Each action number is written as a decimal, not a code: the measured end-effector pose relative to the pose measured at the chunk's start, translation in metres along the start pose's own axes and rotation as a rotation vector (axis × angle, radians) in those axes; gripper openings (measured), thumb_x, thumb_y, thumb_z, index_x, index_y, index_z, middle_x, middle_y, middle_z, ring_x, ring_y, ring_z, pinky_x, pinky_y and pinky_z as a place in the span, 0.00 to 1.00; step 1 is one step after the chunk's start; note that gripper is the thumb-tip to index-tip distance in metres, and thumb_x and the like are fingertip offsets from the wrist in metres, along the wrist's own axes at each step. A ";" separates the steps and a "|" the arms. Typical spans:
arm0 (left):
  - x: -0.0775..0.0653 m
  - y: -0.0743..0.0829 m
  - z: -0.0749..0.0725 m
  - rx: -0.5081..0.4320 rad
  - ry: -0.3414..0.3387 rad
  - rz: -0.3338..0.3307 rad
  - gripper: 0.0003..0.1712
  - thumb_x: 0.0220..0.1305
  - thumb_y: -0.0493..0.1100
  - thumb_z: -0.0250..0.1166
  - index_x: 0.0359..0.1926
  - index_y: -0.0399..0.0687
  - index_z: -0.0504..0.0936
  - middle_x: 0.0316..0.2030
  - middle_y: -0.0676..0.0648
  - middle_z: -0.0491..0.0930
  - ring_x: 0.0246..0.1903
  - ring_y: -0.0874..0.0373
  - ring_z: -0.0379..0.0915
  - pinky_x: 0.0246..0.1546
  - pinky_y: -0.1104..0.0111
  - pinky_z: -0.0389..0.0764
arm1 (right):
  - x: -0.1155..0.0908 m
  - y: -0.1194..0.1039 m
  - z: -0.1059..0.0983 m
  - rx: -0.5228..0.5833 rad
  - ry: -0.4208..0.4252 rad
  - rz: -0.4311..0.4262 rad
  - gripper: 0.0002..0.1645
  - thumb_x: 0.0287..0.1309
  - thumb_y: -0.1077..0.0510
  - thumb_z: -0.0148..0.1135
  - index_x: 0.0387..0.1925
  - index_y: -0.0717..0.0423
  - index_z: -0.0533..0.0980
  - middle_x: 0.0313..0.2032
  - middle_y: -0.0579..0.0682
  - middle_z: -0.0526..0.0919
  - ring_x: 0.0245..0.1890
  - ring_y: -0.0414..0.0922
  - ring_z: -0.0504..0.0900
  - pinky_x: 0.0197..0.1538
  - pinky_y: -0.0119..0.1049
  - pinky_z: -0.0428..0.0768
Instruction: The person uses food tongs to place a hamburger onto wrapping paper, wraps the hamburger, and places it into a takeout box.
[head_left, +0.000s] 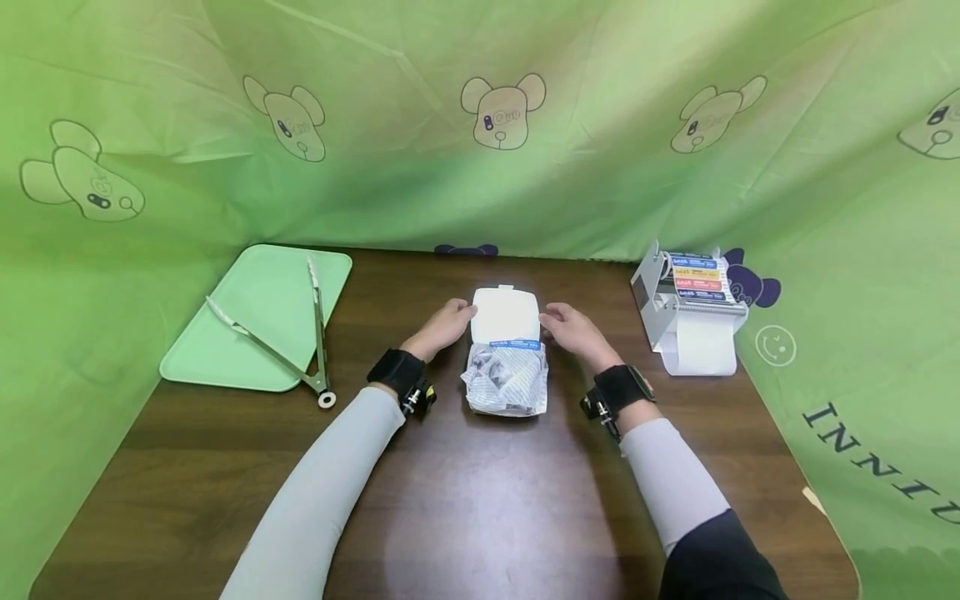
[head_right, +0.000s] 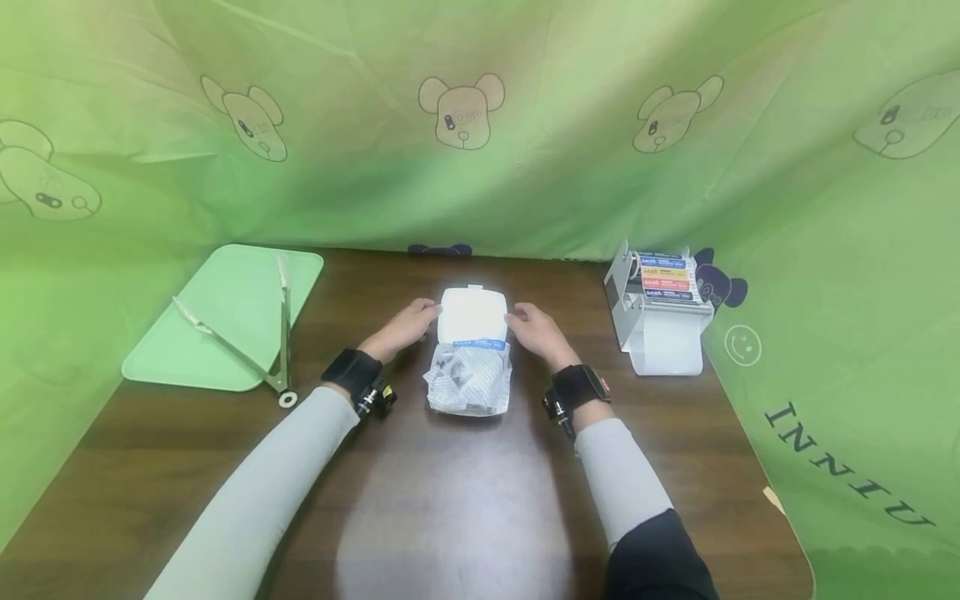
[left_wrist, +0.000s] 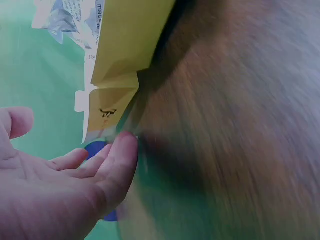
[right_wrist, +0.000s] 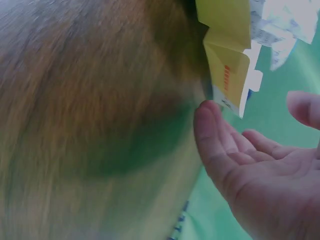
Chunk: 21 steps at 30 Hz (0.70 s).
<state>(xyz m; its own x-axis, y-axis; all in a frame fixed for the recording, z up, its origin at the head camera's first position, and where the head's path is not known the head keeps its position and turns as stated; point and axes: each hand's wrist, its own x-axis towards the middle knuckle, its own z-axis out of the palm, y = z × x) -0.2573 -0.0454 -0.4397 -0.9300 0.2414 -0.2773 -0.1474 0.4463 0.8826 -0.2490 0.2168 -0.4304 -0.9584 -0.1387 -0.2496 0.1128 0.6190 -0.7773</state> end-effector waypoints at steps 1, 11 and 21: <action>0.002 0.001 0.001 -0.019 -0.012 -0.013 0.37 0.79 0.57 0.45 0.76 0.37 0.56 0.74 0.37 0.59 0.71 0.43 0.60 0.69 0.51 0.66 | 0.003 0.000 0.002 0.038 -0.010 0.025 0.37 0.77 0.46 0.48 0.76 0.62 0.56 0.65 0.65 0.74 0.58 0.57 0.80 0.61 0.48 0.78; 0.015 0.006 0.010 -0.111 -0.032 -0.045 0.38 0.80 0.59 0.43 0.77 0.39 0.55 0.74 0.38 0.59 0.68 0.45 0.62 0.64 0.52 0.73 | 0.017 0.000 0.011 0.204 -0.035 0.083 0.37 0.78 0.48 0.48 0.78 0.62 0.53 0.64 0.64 0.71 0.58 0.55 0.76 0.63 0.46 0.77; 0.005 0.027 0.006 -0.178 -0.008 0.019 0.41 0.79 0.60 0.43 0.80 0.42 0.46 0.79 0.39 0.49 0.75 0.45 0.53 0.69 0.51 0.66 | 0.007 -0.012 0.004 0.164 0.073 -0.021 0.39 0.77 0.49 0.49 0.79 0.59 0.50 0.70 0.64 0.66 0.62 0.58 0.75 0.65 0.51 0.75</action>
<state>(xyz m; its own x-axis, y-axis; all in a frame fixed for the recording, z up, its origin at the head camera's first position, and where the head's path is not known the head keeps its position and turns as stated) -0.2637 -0.0275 -0.4195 -0.9306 0.2551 -0.2625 -0.1879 0.2825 0.9407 -0.2563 0.2055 -0.4251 -0.9768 -0.0900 -0.1941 0.1280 0.4812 -0.8672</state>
